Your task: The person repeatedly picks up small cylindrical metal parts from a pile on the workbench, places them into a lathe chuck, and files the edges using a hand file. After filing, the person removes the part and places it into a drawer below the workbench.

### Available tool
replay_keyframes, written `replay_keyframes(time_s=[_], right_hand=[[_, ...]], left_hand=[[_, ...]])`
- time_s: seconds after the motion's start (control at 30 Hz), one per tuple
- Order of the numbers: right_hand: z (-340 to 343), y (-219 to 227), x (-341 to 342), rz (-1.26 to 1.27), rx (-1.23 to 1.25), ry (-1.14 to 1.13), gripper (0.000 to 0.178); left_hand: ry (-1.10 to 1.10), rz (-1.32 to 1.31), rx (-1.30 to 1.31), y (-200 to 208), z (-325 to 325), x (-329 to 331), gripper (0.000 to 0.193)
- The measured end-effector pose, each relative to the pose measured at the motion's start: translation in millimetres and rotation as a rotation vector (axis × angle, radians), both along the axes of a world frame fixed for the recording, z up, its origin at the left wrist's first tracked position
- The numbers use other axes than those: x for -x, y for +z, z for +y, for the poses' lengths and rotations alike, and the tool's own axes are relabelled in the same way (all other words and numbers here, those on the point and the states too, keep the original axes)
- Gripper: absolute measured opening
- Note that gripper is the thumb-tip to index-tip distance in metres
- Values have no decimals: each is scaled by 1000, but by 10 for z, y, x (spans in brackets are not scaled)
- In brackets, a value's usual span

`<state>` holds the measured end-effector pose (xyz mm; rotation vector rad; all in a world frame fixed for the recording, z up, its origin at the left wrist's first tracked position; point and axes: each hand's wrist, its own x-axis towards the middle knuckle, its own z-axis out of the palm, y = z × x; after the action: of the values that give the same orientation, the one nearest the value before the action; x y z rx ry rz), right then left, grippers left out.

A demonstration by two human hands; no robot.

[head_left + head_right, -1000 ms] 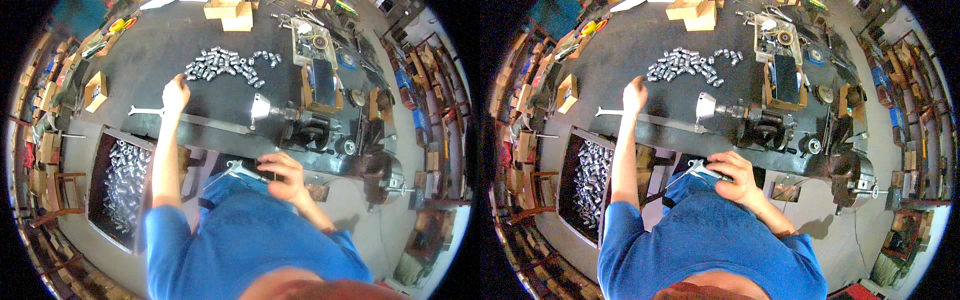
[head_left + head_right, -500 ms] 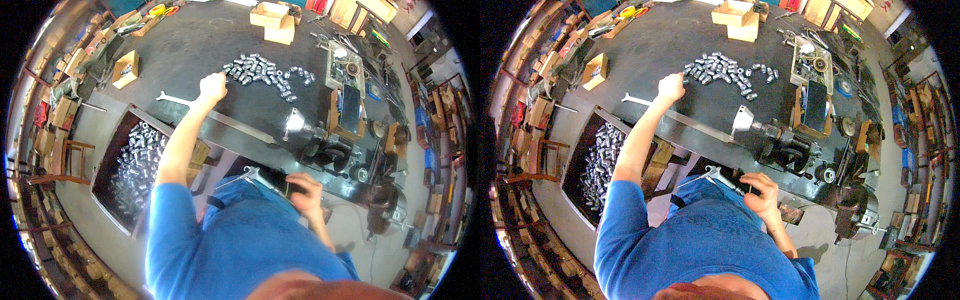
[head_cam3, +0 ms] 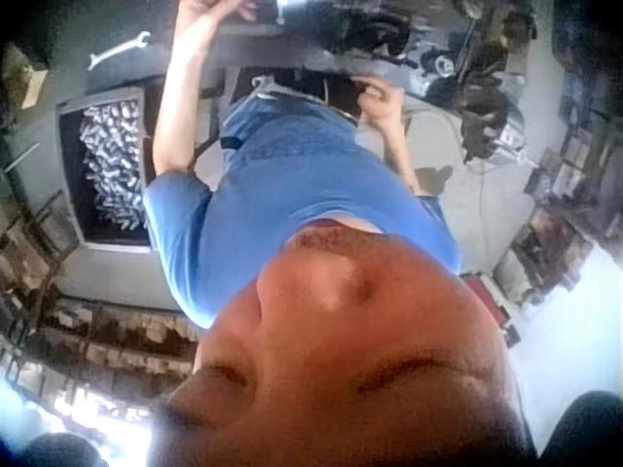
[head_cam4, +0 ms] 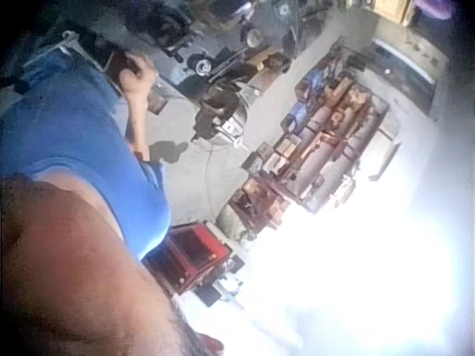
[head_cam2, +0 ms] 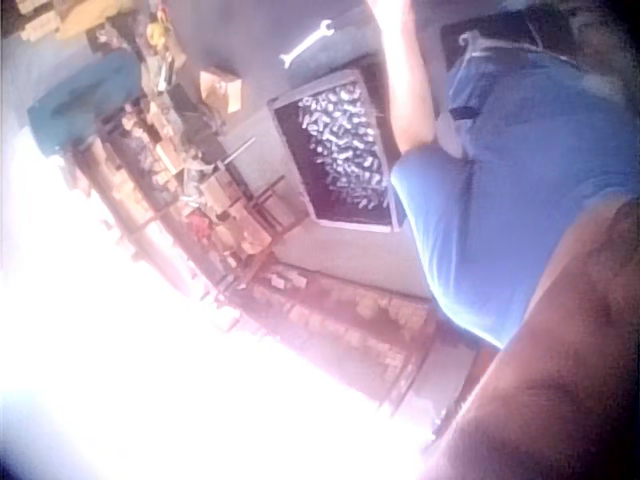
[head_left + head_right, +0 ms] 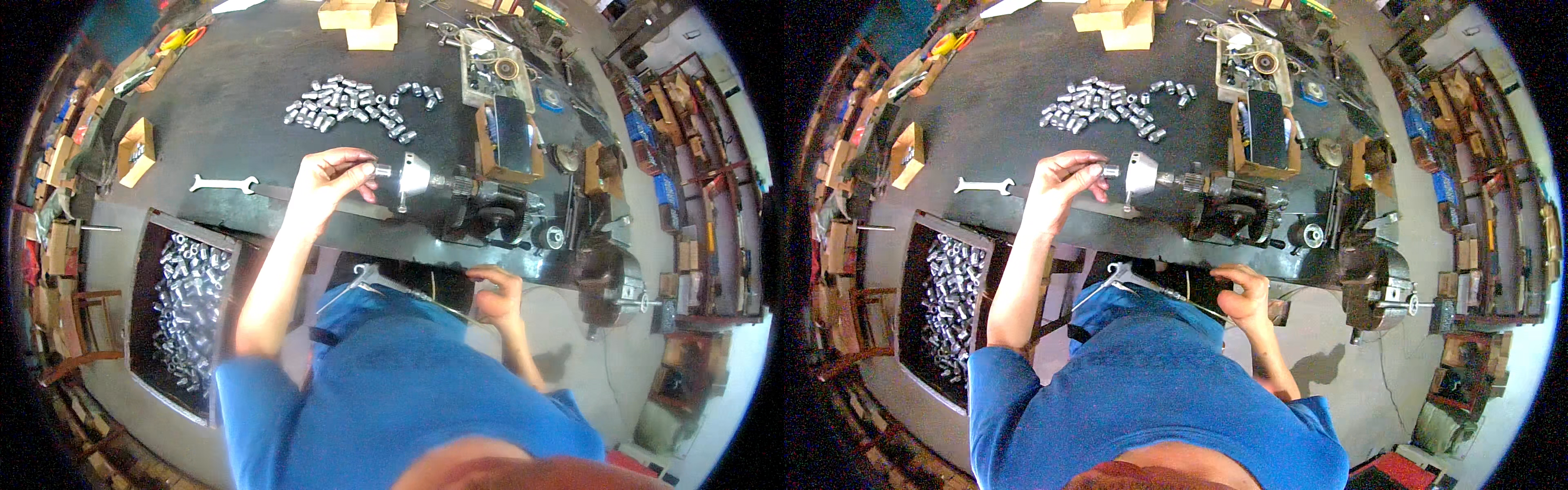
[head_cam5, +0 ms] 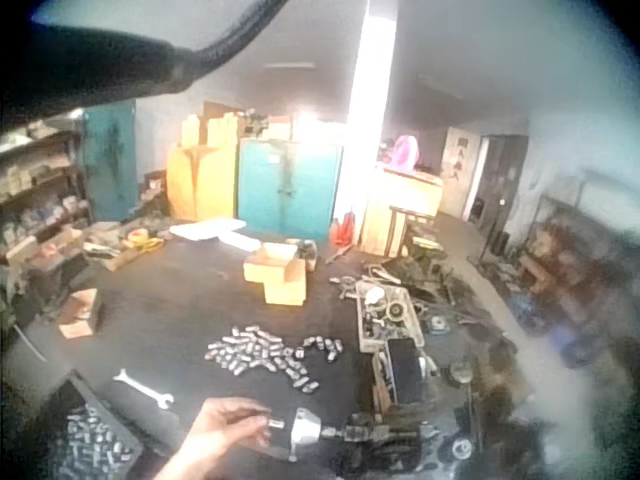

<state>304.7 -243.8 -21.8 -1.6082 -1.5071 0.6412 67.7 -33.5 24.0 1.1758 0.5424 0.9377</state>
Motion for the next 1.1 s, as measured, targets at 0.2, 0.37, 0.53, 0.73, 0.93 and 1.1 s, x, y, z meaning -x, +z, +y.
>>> replay_keyframes(time_s=[0.2, 0.37, 0.53, 0.73, 0.93, 1.1], right_hand=[[-282, -220, -377, 212, 61, -154, 33], [-287, -327, -651, 700, -95, -359, 18], [42, -527, -843, 1145, -351, -355, 31], [363, -460, -781, 1408, -398, -541, 20], [220, -162, -707, 1288, -374, -478, 17], [215, 85, -710, 1194, -365, -426, 16]], left_hand=[[-54, 21, 33, -26, 20, -109, 21], [-120, 37, 15, -3, 20, -102, 20], [-162, 36, -93, 17, 68, -90, 19], [-184, 46, -82, 38, 78, -81, 19], [-183, 42, -46, -7, 62, -83, 18], [-206, 131, 49, 71, 47, -74, 20]])
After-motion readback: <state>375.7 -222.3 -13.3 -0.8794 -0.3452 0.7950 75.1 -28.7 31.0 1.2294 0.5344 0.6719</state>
